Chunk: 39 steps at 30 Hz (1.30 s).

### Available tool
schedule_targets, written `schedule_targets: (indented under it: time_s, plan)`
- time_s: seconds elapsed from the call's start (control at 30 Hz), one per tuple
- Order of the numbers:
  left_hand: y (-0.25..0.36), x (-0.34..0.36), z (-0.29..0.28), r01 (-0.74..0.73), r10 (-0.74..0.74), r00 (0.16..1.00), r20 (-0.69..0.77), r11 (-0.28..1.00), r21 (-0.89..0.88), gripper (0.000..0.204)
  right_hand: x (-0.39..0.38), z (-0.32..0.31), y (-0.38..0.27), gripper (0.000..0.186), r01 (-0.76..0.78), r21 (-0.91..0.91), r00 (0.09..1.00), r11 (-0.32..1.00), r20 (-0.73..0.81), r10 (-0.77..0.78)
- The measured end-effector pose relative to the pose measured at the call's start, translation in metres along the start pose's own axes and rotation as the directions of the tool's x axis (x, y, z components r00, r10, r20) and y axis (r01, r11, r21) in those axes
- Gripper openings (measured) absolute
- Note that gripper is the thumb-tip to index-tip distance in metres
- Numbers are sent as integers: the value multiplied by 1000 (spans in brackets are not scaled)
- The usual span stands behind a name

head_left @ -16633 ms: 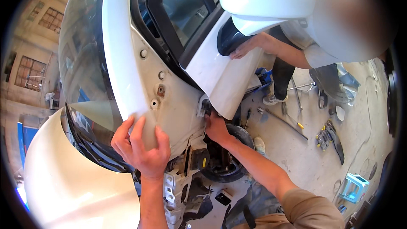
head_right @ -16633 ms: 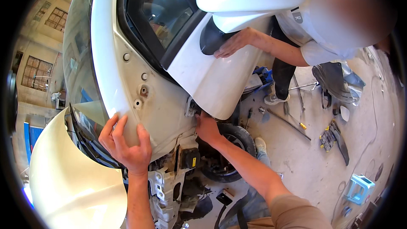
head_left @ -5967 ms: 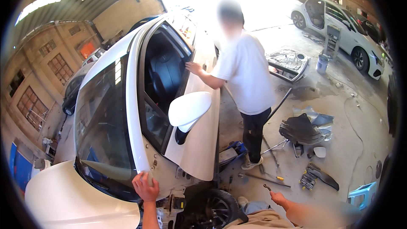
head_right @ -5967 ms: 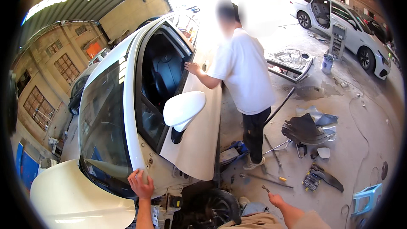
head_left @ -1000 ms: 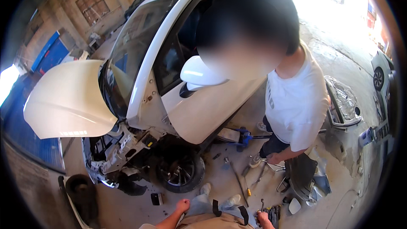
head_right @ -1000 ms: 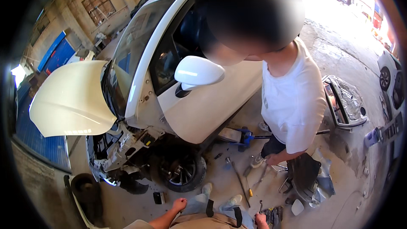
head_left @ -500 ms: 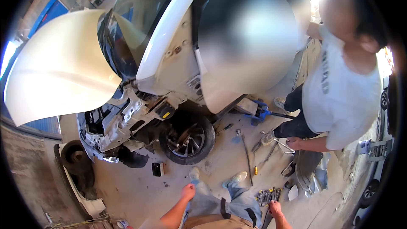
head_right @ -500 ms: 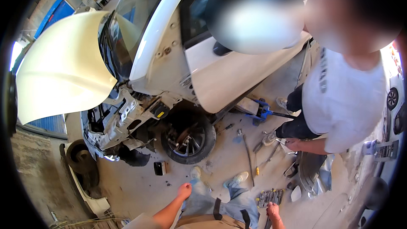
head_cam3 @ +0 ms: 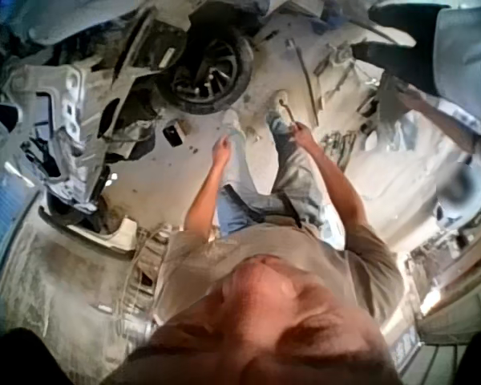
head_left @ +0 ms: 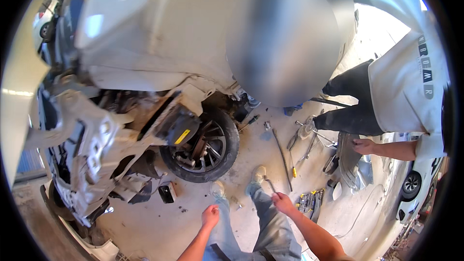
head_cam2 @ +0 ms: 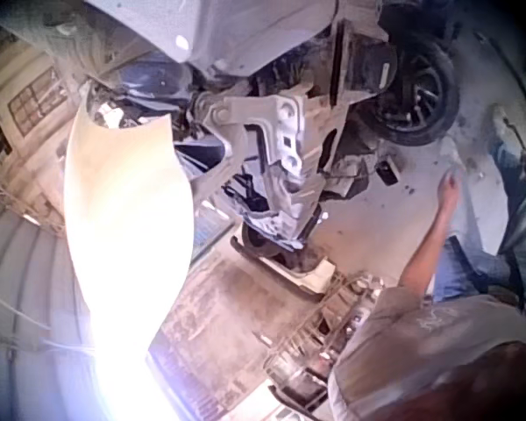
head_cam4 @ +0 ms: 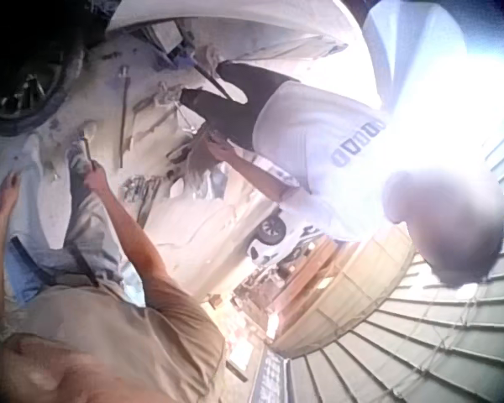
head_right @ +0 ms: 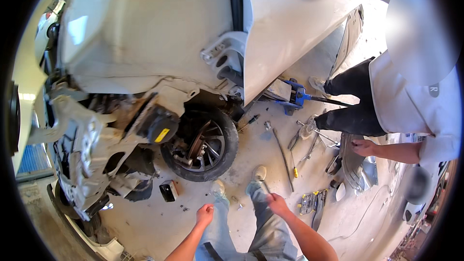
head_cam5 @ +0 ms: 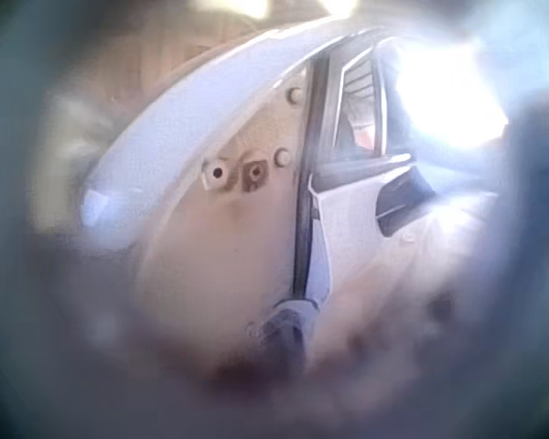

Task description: The person works on the front driver-side door of a white car in a garage. They use a screwdriver to remove fasteners from the door frame and hinge area while another person assists by holding the door. The person then uses a wrench to tighten bolts on the door hinge mechanism.

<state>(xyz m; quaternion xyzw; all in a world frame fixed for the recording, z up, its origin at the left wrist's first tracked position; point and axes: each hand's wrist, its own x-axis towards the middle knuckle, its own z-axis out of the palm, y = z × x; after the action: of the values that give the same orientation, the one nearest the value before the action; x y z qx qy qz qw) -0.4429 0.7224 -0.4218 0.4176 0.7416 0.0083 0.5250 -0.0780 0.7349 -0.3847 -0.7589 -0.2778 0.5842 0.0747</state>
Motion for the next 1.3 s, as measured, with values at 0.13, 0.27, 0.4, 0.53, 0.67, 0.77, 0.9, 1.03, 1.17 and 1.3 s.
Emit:
schedule_targets:
  time_s: [0.13,0.27,0.4,0.53,0.67,0.77,0.9,1.03,1.17,1.3]
  plan:
    - [-10,32,22,11,-10,1000,-29,999,41,26,57,58,-76,38,14,142,977,990,209,-44]
    - [-7,98,53,-126,127,991,-27,990,57,29,110,87,-138,35,-3,435,965,900,237,-111]
    - [20,161,76,-169,167,986,-27,966,-197,28,148,85,-207,33,166,612,940,773,139,-312]
    - [78,209,65,-221,225,973,-57,822,-524,29,189,86,-248,31,237,761,894,604,72,-441]
    - [153,225,15,-385,346,919,-187,696,-606,40,213,94,-277,32,240,879,850,412,14,-526]
    - [189,235,-21,-501,451,858,-245,637,-585,44,223,103,-292,33,242,924,824,297,-34,-566]
    - [230,241,-64,-578,548,801,-239,606,-546,41,234,123,-303,34,280,932,785,230,-85,-614]
    - [260,235,-91,-672,649,718,-250,553,-492,40,231,121,-307,36,109,982,733,152,24,-679]
    - [274,233,-97,-743,698,660,-278,548,-385,37,223,119,-317,34,8,998,692,63,40,-721]
    - [270,242,-87,-838,774,537,-335,445,-315,36,228,129,-326,34,282,931,755,231,-67,-652]
